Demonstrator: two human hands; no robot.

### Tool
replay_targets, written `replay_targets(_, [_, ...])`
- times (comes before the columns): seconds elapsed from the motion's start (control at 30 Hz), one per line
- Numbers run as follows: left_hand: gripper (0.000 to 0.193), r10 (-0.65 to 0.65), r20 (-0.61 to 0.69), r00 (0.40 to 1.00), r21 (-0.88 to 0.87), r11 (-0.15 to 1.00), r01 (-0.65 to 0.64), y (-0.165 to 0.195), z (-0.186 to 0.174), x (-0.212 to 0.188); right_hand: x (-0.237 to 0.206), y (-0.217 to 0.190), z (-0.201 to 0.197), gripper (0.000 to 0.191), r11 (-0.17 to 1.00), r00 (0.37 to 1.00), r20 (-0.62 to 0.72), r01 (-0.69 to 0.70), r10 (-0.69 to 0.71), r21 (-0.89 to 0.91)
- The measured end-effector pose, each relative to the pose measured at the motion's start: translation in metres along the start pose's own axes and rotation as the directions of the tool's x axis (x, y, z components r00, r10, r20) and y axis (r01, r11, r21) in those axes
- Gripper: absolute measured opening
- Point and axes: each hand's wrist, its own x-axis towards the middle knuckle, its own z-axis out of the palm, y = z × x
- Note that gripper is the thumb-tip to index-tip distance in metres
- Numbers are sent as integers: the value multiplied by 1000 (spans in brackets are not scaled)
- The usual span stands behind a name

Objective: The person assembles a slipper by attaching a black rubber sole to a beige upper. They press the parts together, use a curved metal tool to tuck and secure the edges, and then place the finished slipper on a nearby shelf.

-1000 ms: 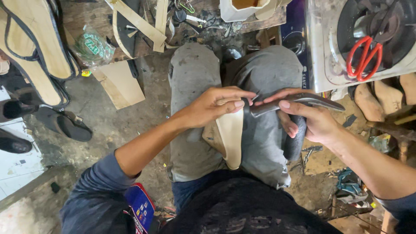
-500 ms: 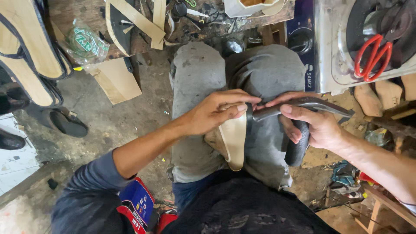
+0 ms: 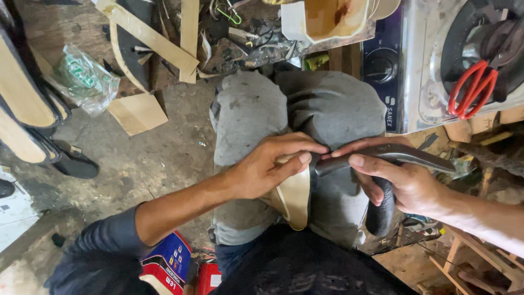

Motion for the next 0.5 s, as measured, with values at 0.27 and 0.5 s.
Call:
replay_targets(0.27, [27,7,-34,999,-5,1000,-7,-6,1,-3,1,2,-2,38,995,999,-3,-41,42,90])
replay_targets(0.5, [36,14,-22,1000,8,1000,-14,-3,4,-5,-11,14,10,39,968,994,50,87,-102,234])
